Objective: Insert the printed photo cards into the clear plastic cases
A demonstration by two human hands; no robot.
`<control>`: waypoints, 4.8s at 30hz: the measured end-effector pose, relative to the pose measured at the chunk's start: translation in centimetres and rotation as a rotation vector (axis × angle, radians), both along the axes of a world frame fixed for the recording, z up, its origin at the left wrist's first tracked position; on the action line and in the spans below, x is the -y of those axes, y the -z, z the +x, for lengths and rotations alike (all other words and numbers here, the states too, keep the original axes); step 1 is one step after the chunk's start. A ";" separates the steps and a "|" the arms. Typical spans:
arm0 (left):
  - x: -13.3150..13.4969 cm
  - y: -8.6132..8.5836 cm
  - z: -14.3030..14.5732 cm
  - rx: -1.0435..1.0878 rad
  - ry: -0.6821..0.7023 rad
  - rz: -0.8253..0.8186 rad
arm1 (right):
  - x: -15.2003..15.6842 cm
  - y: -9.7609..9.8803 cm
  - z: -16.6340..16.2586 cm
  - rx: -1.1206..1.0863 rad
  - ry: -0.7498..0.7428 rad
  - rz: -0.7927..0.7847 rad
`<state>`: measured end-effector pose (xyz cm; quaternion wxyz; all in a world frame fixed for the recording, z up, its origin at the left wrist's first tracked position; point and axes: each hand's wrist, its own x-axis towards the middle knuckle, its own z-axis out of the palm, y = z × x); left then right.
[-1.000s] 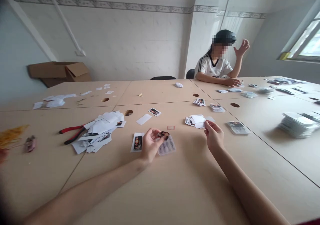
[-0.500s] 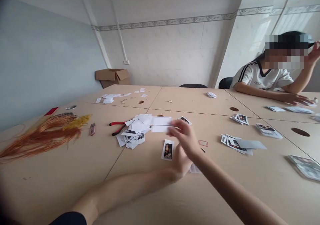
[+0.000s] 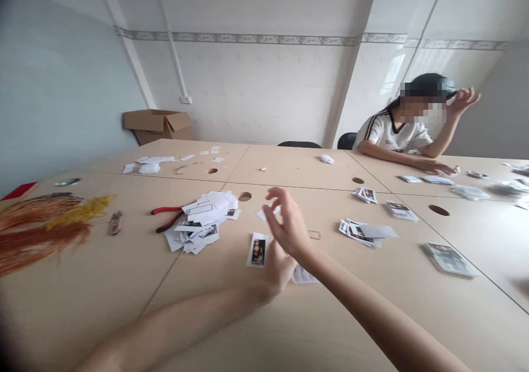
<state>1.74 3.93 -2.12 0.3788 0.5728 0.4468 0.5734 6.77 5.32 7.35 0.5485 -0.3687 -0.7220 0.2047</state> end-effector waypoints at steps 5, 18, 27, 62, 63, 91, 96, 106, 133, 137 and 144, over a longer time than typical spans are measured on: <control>-0.2 -1.0 0.5 -0.003 0.009 -0.022 | 3.0 5.2 7.2 -0.209 0.358 -0.112; 1.3 -2.4 0.9 -0.056 0.161 0.098 | 3.4 9.2 9.0 -0.262 0.065 -0.429; 0.9 -2.5 0.6 -0.108 0.123 0.067 | 3.4 8.0 9.6 -0.318 0.324 -0.174; 1.2 -2.0 0.5 -0.014 0.472 0.260 | 4.0 6.8 10.0 -0.784 -0.169 -0.554; 1.0 -2.0 0.5 -0.010 0.477 0.251 | 3.9 6.8 10.0 -0.801 -0.162 -0.549; -0.3 -1.8 0.4 -0.417 0.517 0.188 | 3.2 8.1 10.3 -0.847 -0.323 -0.789; -1.1 -1.9 0.2 -0.079 0.756 -0.099 | 2.7 8.0 11.1 -0.757 -0.363 -0.726; -1.5 -2.0 -0.1 0.036 0.824 -0.214 | 3.8 6.3 10.5 -0.408 0.143 -0.393; 0.1 -2.0 0.9 -0.001 0.717 -0.046 | 4.8 5.9 8.3 -0.308 0.210 -0.366; 0.0 -2.0 0.9 0.027 0.743 -0.019 | 4.7 6.0 8.2 -0.265 0.195 -0.362; -0.2 -2.4 0.9 0.103 0.887 -0.118 | 4.5 5.9 8.7 -0.163 0.328 -0.320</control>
